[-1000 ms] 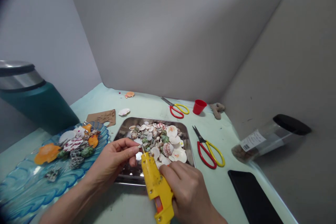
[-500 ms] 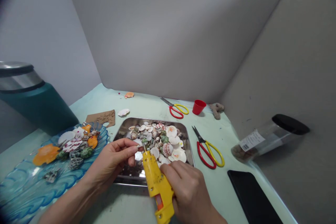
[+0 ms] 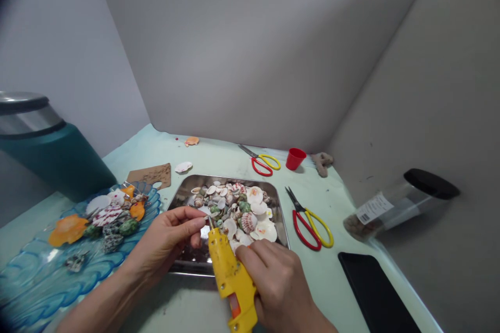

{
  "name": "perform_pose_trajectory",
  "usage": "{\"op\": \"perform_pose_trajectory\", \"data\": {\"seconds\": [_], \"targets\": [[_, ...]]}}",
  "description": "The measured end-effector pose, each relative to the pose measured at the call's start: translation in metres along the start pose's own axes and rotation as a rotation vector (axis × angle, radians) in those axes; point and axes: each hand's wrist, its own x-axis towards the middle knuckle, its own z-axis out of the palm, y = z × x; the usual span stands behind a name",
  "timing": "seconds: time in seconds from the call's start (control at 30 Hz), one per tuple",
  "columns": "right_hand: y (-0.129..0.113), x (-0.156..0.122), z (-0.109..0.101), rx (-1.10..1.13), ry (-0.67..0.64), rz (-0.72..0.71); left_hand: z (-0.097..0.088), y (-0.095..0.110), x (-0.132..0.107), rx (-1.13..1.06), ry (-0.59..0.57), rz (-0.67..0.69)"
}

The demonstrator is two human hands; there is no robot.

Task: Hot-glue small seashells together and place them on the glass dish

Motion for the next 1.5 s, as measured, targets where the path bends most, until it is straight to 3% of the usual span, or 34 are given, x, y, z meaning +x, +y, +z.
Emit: {"op": "perform_pose_trajectory", "data": {"seconds": [0.2,1.07,1.5], "targets": [[0.0009,0.0014,-0.0033,0.0,0.006,0.054,0.0019,0.002,-0.0019,-0.015,0.033,0.023],[-0.002,0.0017,-0.0008,-0.042,0.021,-0.009,0.0001,-0.001,0.0004,-0.004,-0.012,0.015],[0.0002,0.0013,-0.0022,-0.033,0.04,0.055,0.0005,0.0019,-0.0009,-0.011,0.011,0.007]]}}
